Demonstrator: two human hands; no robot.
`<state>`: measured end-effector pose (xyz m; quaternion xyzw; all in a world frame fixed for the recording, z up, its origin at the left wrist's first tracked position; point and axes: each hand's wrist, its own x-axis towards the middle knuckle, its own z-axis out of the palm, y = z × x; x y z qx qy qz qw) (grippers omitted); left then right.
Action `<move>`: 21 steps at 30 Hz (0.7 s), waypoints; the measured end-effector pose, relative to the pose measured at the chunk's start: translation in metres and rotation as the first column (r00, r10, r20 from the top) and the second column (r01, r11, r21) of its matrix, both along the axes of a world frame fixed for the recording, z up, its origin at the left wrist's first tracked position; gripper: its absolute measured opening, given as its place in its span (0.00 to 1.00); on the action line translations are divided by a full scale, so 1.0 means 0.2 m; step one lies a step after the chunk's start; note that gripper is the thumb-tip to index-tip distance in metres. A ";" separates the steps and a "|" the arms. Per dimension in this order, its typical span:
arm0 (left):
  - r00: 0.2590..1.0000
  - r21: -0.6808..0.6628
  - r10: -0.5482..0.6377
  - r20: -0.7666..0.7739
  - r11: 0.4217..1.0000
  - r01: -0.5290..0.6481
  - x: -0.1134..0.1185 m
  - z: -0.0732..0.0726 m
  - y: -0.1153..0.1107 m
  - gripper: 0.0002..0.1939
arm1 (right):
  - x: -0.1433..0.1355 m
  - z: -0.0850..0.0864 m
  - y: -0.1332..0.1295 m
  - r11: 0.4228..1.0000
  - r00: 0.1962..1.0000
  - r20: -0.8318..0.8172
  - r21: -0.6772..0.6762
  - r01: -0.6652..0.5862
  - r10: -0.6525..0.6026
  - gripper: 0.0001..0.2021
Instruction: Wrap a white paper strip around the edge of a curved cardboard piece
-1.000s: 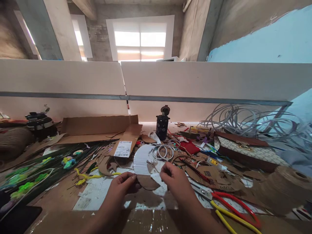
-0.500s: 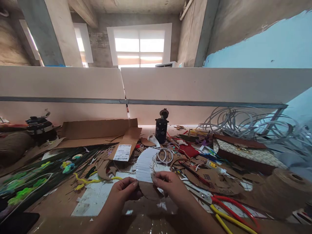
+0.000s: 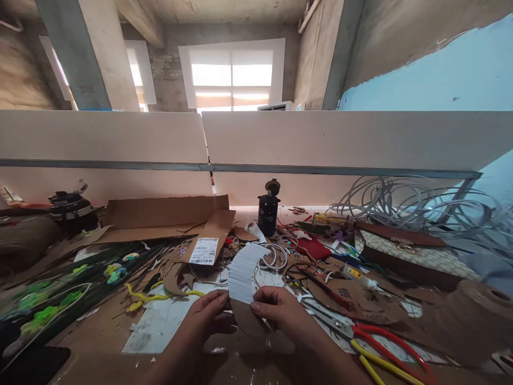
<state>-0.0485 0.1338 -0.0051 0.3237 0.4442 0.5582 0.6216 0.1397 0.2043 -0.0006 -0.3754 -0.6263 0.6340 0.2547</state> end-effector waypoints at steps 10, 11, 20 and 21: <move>0.989 0.032 0.072 -0.132 0.997 -0.068 0.00 0.02 0.00 0.14 | -0.01 -0.03 0.02 0.999 0.998 0.058 -0.031 0.023 -0.021 0.19; 0.987 0.028 0.078 -0.142 0.997 -0.075 -0.01 0.02 0.00 0.14 | -0.01 -0.02 0.02 0.999 0.998 0.047 -0.026 0.046 -0.044 0.20; 0.933 0.132 0.120 -0.340 0.988 -0.079 0.08 0.03 -0.03 0.11 | -0.07 0.06 -0.12 0.969 0.987 -0.101 0.201 0.142 -0.124 0.11; 0.931 0.148 0.116 -0.347 0.987 -0.068 0.10 0.03 -0.03 0.11 | -0.08 0.06 -0.13 0.971 0.988 -0.102 0.198 0.137 -0.119 0.10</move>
